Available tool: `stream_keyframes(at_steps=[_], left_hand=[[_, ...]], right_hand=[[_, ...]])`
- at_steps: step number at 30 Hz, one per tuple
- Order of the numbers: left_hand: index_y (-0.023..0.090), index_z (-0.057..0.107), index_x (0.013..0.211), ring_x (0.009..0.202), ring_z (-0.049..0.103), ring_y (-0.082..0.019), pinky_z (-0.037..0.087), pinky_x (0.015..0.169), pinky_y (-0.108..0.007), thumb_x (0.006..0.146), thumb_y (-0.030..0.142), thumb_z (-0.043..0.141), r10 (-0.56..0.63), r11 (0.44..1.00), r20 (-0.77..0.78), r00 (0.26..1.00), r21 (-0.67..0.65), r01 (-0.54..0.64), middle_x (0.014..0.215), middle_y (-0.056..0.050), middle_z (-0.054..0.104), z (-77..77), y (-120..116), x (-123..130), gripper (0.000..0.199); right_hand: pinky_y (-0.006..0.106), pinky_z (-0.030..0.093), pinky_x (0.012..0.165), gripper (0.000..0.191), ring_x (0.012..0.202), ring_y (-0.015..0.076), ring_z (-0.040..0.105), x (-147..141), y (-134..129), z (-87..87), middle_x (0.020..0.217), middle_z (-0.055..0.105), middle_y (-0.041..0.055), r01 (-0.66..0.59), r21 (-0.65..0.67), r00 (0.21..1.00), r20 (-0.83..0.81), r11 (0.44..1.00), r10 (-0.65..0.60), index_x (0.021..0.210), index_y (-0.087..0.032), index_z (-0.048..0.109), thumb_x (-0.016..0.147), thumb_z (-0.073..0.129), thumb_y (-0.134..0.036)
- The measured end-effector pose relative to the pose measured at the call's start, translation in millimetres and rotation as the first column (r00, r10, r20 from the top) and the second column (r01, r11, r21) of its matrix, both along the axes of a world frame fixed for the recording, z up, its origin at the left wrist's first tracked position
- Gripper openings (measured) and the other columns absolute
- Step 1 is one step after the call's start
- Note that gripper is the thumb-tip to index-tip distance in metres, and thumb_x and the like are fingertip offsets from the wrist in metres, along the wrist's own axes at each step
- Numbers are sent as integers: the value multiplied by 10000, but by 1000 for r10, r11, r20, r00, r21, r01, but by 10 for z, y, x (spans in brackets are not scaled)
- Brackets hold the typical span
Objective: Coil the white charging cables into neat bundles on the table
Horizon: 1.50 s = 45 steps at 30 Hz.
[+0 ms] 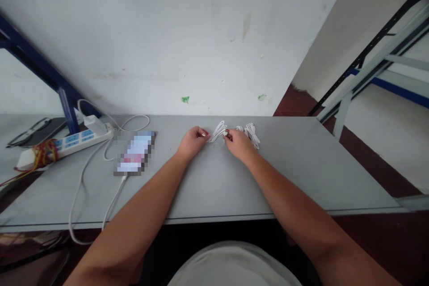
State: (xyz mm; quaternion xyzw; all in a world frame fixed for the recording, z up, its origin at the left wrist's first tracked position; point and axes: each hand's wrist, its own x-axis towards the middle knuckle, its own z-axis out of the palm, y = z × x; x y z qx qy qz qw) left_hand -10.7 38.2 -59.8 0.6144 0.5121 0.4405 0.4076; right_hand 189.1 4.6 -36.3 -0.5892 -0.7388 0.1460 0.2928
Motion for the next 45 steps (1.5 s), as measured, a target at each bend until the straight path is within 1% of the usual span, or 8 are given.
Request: stream_keyframes(at_steps=[7, 17, 20, 25, 29, 33, 37, 45], left_hand=[[194, 507, 702, 664, 588, -140, 421, 662, -283, 679, 356, 717, 45, 998, 65, 997, -57, -41, 747, -7, 666, -21, 13, -5, 267], [204, 572, 702, 602, 536, -150, 362, 594, -291, 703, 416, 698, 176, 983, -165, 970, -13, -181, 677, 0, 635, 13, 22, -36, 246], [203, 561, 675, 599, 529, -151, 356, 598, -290, 710, 410, 694, 172, 985, -181, 968, 13, -173, 648, 1, 617, 32, 12, -26, 249], [197, 548, 680, 602, 525, -143, 361, 605, -277, 720, 398, 682, 152, 988, -191, 970, 33, -149, 649, 7, 614, 58, -13, 2, 245], [192, 544, 706, 621, 524, -133, 364, 607, -263, 733, 404, 666, 146, 989, -242, 959, 32, -142, 669, 17, 610, 71, -33, 9, 245], [192, 564, 727, 643, 516, -132, 363, 613, -260, 757, 431, 649, 92, 994, -284, 955, 88, -69, 683, 19, 602, 51, -50, 10, 255], [188, 561, 701, 637, 476, -130, 342, 604, -264, 790, 418, 627, 36, 984, -377, 926, 175, 33, 674, 18, 561, 39, -65, 14, 255], [176, 509, 646, 664, 443, -127, 323, 616, -263, 825, 312, 610, -7, 936, -456, 890, 310, 166, 674, 11, 505, 67, -68, 1, 247]], right_hand=[[272, 308, 587, 179, 678, 180, 575, -4, 19, -30, 796, 691, 73, 30, 7, 999, 26, 1000, -30, 910, -186, 658, 908, 502, -275], [278, 363, 691, 203, 872, 203, 623, 28, 61, -82, 962, 701, 106, 33, -46, 999, -26, 998, -35, 1021, -166, 643, 933, 480, -250], [286, 375, 725, 198, 909, 212, 622, 34, 70, -87, 978, 699, 115, 54, -58, 998, -17, 997, -55, 1027, -156, 637, 928, 492, -246], [274, 382, 733, 208, 862, 188, 616, 40, 47, -43, 955, 692, 106, 21, -58, 1000, 5, 998, -21, 1009, -150, 635, 945, 462, -247], [270, 390, 784, 208, 920, 188, 601, 26, 26, -19, 1001, 672, 109, 6, -25, 997, 81, 1000, -3, 1034, -143, 618, 952, 455, -243], [288, 389, 832, 208, 990, 203, 577, -10, 1, -18, 1086, 637, 122, -100, 35, 974, 207, 994, 91, 1077, -140, 587, 949, 431, -195], [302, 389, 774, 232, 912, 215, 591, -43, -27, -14, 1011, 650, 109, -147, 24, 948, 288, 989, 134, 1093, -159, 574, 955, 387, -166], [284, 376, 768, 244, 910, 202, 586, -36, -12, -35, 1001, 651, 92, -169, 57, 948, 281, 984, 147, 1071, -180, 599, 955, 388, -138]])
